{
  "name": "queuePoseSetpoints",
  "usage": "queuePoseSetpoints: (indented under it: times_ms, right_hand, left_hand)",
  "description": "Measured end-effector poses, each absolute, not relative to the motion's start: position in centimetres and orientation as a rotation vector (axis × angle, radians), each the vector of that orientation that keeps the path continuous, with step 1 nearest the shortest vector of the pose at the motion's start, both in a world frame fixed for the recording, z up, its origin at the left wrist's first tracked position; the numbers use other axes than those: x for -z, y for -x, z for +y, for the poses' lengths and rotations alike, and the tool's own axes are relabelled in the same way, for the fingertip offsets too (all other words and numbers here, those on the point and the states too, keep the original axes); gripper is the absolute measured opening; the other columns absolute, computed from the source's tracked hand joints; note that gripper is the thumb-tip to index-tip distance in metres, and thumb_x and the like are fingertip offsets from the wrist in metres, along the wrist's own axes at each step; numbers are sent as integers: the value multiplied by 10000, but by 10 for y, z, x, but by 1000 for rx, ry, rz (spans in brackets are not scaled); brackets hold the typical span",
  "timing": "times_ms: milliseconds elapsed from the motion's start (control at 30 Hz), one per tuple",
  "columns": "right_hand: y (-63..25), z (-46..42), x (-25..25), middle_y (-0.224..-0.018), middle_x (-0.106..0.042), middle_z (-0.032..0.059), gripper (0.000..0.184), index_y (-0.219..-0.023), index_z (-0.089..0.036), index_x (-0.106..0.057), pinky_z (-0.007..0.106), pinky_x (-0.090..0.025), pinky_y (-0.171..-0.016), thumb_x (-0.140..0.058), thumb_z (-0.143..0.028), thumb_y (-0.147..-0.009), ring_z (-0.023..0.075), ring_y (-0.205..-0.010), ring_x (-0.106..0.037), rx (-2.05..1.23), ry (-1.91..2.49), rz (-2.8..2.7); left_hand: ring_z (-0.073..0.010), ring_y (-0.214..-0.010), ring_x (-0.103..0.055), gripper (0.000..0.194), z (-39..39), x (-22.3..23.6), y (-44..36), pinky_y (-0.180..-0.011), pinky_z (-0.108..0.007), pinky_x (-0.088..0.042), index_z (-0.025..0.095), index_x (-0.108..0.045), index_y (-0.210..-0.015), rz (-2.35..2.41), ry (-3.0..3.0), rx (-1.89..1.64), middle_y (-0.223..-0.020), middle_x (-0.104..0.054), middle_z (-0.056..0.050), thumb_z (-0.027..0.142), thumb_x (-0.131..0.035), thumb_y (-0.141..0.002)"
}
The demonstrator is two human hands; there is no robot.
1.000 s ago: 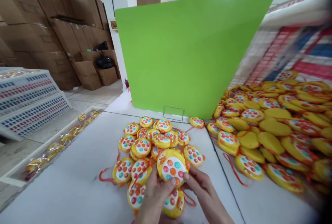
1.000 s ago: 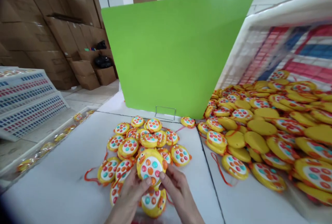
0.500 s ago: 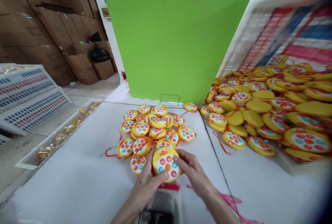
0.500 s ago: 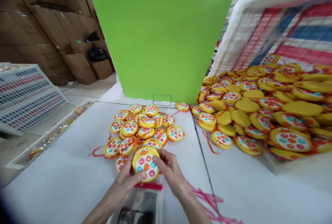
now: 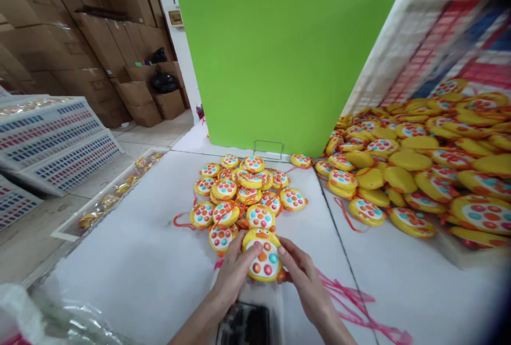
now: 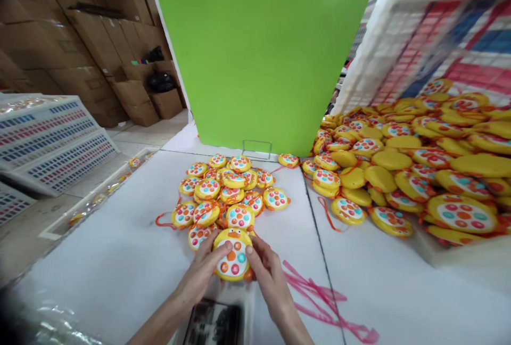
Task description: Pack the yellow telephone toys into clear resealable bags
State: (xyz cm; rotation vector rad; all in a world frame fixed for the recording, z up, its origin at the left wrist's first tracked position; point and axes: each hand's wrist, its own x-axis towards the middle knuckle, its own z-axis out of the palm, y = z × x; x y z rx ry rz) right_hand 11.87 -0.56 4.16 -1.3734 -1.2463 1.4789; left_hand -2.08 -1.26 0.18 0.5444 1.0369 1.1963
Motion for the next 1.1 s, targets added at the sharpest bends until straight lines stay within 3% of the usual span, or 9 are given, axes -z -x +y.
queuePoseSetpoints:
  times_ms: [133,233,333,433,567,667,867,967,1100]
  right_hand:
    - [-121,-11,-37,-931,-651,59,480,-1153,-176,-559,197,-431,-471,-657,-419,-751,119,-635,-549,-1524,1300,-1148]
    - [-122,-13,-33,-877,-649,40,447,-1107,-176,-588,184,-425,-452,-677,-407,-736,96,-585,-528,-1554,1269,-990]
    - [-122,-17,-34,-933,-656,52,459,-1116,-186,-581,192,-444,-466,-681,-410,-728,114,-619,-557,-1564,1285,-962]
    - [-121,-22,-39,-1074,-639,68,491,-1163,-212,-550,230,-492,-537,-667,-422,-735,165,-738,-609,-1553,1321,-995]
    - [-121,-24,-45,-1211,-581,69,557,-1212,-226,-512,301,-514,-769,-674,-431,-720,246,-1033,-569,-1474,1327,-1088]
    - [-122,-24,-43,-1226,-571,84,595,-1232,-207,-486,341,-500,-840,-674,-433,-715,265,-1065,-557,-1447,1339,-1159]
    - [-124,-25,-35,-1336,-470,66,562,-1244,-229,-476,345,-448,-935,-617,-470,-757,254,-1198,-451,-1397,1403,-1242]
    - [-131,-25,-33,-1295,-513,76,562,-1226,-245,-506,347,-505,-834,-597,-527,-748,274,-1147,-494,-1384,1452,-1233]
    - [-143,-24,-34,-1176,-591,110,498,-1137,-238,-579,334,-533,-647,-593,-542,-743,273,-929,-598,-1307,1502,-1298]
  left_hand:
    - [-184,-688,-634,555,-17,-16,18,-435,-200,-449,163,-507,-1139,874,-499,-1114,-945,-651,-106,553,-563,-748]
    - [-177,-672,-626,565,-23,-19,16,-473,-226,-471,129,-473,-1170,726,-495,-1106,-939,-645,-126,556,-489,-800]
    - [-179,-777,-618,632,-29,-12,19,-576,-246,-508,178,-374,-1285,858,-631,-1100,-1119,-583,-117,416,-623,-755]
    - [-195,-883,-602,721,-34,-5,24,-662,-260,-523,229,-296,-1351,985,-754,-1059,-1267,-485,-100,345,-654,-736]
    - [-195,-835,-621,716,-38,-7,28,-633,-271,-529,244,-264,-1372,929,-794,-979,-1210,-534,-91,370,-615,-760]
    - [-217,-862,-624,677,-39,-9,26,-679,-312,-540,252,-322,-1349,919,-739,-970,-1186,-556,-86,386,-615,-754]
    - [-272,-1178,-465,601,-40,4,23,-904,-339,-467,237,-465,-1275,1064,-596,-1104,-1338,-454,-85,402,-646,-726]
    - [-261,-1213,-433,578,-41,5,27,-962,-340,-422,255,-465,-1276,1048,-693,-1099,-1379,-409,-58,392,-638,-742]
    - [-245,-1240,-402,557,-25,5,42,-960,-300,-418,219,-466,-1258,1129,-600,-1277,-1362,-430,-69,385,-626,-751]
